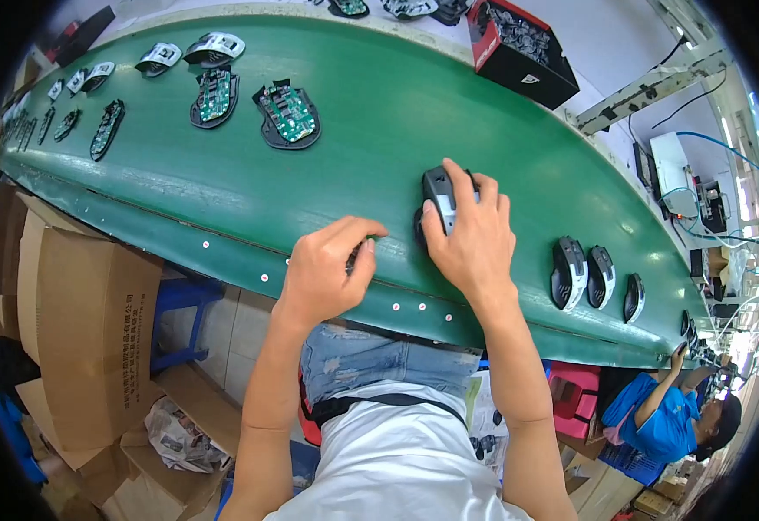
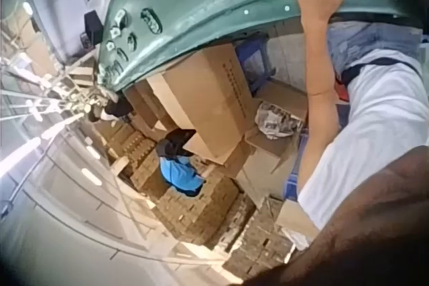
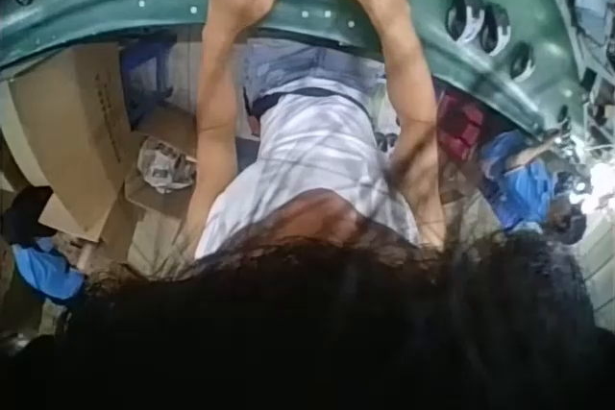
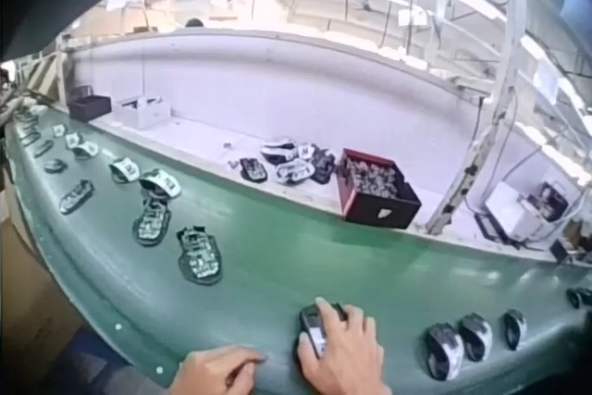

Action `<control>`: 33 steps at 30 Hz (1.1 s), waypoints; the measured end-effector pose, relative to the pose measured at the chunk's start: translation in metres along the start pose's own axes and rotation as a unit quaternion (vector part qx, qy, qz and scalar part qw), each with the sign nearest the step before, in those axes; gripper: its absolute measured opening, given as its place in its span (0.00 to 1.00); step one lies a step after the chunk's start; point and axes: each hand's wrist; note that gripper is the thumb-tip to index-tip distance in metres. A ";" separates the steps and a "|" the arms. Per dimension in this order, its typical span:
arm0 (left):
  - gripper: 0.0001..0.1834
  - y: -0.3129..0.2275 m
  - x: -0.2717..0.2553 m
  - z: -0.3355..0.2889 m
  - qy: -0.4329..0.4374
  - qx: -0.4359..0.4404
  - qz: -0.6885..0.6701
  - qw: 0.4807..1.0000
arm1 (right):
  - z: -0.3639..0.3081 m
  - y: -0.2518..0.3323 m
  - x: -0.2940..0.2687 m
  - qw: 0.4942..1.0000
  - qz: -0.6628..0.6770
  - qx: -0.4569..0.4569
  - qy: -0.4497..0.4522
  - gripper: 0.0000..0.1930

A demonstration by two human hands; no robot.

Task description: The person assembles computer mice on a conveyor belt by installing scroll wheels onto the circuit board bases and fitting the upper covers onto the mice by hand.

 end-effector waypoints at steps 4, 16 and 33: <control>0.07 -0.001 -0.002 -0.002 0.012 -0.011 0.007 1.000 | 0.007 -0.011 0.013 1.000 0.009 -0.017 -0.011 0.28; 0.09 0.007 -0.006 -0.007 0.002 -0.017 -0.010 1.000 | 0.029 -0.018 0.028 0.995 0.054 -0.087 -0.009 0.19; 0.08 -0.005 -0.004 0.002 0.014 -0.056 -0.039 0.998 | -0.013 -0.075 -0.013 0.991 0.029 -0.130 -0.019 0.33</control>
Point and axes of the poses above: each hand's wrist, its own z-axis towards the middle knuckle, its own x-axis out of the palm, y = z × x, and after that the axes turned 9 degrees about z, right-handed
